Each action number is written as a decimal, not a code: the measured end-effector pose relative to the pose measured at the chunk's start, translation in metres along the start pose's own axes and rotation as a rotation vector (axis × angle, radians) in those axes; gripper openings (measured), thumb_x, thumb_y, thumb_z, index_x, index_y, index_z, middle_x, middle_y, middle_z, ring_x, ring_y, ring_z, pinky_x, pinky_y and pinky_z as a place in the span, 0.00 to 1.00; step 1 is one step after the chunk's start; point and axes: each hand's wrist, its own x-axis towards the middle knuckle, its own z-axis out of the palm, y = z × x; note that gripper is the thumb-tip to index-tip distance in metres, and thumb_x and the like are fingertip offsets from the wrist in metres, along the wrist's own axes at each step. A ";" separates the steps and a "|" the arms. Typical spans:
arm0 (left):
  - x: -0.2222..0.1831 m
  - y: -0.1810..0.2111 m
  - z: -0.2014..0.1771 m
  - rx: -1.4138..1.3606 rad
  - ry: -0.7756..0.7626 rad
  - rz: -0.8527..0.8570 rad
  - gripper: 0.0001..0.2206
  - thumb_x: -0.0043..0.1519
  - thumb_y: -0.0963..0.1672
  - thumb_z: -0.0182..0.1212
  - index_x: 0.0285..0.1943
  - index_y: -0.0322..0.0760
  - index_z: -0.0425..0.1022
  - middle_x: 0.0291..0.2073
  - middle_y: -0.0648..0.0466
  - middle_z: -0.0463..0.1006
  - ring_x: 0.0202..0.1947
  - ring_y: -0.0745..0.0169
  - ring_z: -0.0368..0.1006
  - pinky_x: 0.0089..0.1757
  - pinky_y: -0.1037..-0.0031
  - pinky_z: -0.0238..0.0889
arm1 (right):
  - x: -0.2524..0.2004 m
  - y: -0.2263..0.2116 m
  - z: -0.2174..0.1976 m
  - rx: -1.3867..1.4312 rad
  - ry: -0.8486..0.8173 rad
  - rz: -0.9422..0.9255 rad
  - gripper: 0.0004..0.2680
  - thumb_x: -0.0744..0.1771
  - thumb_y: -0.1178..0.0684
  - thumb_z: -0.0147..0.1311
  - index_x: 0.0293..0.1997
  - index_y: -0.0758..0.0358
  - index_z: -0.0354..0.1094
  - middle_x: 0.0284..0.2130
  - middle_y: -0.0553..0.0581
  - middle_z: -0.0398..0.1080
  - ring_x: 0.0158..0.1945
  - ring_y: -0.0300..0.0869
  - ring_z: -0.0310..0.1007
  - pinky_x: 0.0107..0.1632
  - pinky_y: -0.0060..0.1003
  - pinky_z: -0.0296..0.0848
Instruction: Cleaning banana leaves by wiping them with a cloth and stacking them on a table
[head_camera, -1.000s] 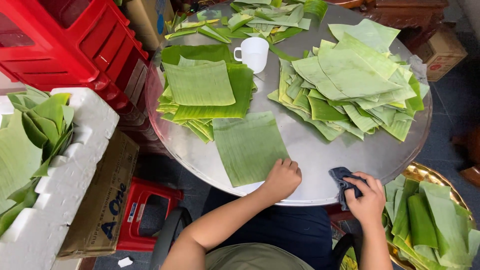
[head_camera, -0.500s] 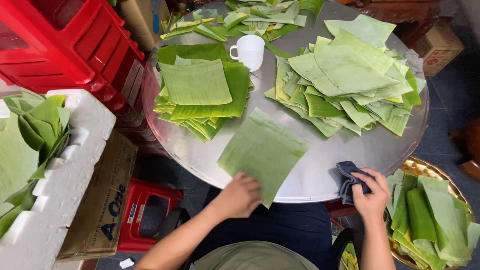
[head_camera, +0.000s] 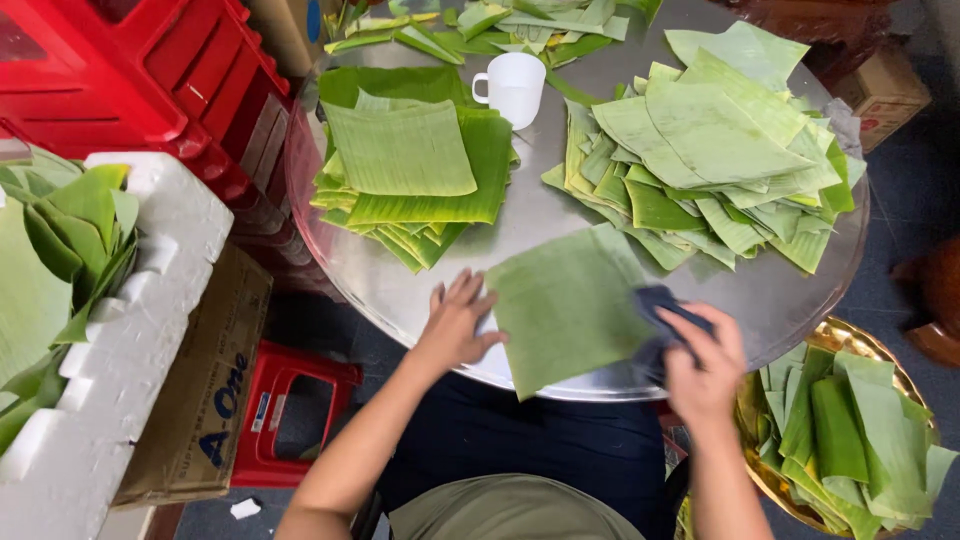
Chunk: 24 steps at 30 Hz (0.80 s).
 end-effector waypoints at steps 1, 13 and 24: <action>0.006 -0.003 -0.001 -0.001 0.000 -0.001 0.33 0.54 0.56 0.69 0.65 0.35 0.73 0.69 0.34 0.65 0.73 0.31 0.53 0.63 0.30 0.43 | 0.013 -0.019 0.019 0.000 -0.001 0.000 0.15 0.62 0.63 0.51 0.51 0.54 0.80 0.49 0.63 0.72 0.57 0.58 0.72 0.61 0.51 0.67; 0.035 -0.023 0.000 -0.022 -0.066 -0.100 0.44 0.44 0.58 0.76 0.68 0.42 0.63 0.61 0.47 0.76 0.73 0.47 0.55 0.65 0.39 0.38 | 0.050 -0.046 0.210 -0.517 -0.744 -0.125 0.21 0.63 0.52 0.50 0.65 0.49 0.68 0.59 0.53 0.60 0.53 0.52 0.60 0.48 0.50 0.64; 0.033 -0.006 -0.014 0.079 -0.087 -0.080 0.41 0.49 0.58 0.72 0.64 0.43 0.52 0.52 0.46 0.80 0.65 0.48 0.60 0.63 0.44 0.38 | 0.055 -0.017 0.209 -0.381 -0.734 -0.241 0.14 0.62 0.54 0.52 0.50 0.46 0.77 0.55 0.41 0.64 0.58 0.49 0.59 0.53 0.49 0.66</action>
